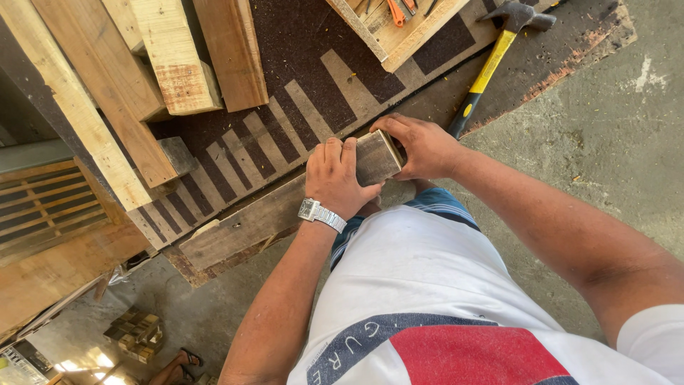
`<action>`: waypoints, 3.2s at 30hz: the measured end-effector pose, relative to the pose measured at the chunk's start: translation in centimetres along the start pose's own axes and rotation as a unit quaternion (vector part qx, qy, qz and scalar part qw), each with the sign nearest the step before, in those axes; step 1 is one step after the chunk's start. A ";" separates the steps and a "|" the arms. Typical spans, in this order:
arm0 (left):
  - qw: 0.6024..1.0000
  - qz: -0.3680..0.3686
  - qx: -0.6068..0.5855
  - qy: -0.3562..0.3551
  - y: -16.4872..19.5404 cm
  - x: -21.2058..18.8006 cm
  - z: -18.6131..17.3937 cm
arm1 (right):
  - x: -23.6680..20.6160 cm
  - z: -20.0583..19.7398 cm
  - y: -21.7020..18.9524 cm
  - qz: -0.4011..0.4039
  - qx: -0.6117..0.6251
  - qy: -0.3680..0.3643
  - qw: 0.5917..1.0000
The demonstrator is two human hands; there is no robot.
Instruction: The person picks up small wooden blocks and a plank on a workbench, positions them, and uses a claw hammer to drive nails into the wood, hammering at several spots and repositioning the pieces between strikes.
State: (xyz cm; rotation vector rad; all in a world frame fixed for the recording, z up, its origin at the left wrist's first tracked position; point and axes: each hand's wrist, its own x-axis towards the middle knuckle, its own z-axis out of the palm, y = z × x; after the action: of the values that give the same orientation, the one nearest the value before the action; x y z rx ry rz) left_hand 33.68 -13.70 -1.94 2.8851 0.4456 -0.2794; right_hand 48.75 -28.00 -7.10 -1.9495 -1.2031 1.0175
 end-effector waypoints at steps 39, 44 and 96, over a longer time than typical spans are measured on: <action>1.000 -0.003 0.008 -0.013 -1.3 -1.5 1.1 | -0.1 1.5 -0.6 0.002 -0.010 -0.008 1.000; 1.000 -0.007 0.002 -0.021 -1.4 -1.4 1.0 | -0.5 1.1 0.0 -0.059 0.077 -0.037 0.995; 0.634 -0.190 -0.726 -0.187 -4.9 -8.4 -0.1 | -15.8 2.2 5.4 0.239 0.099 0.336 0.906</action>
State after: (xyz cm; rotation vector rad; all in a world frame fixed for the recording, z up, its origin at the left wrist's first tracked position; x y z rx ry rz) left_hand 24.26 -11.39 -0.85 1.0738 0.7132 -0.3296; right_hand 44.63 -44.27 -8.10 -2.2002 -0.2342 0.5528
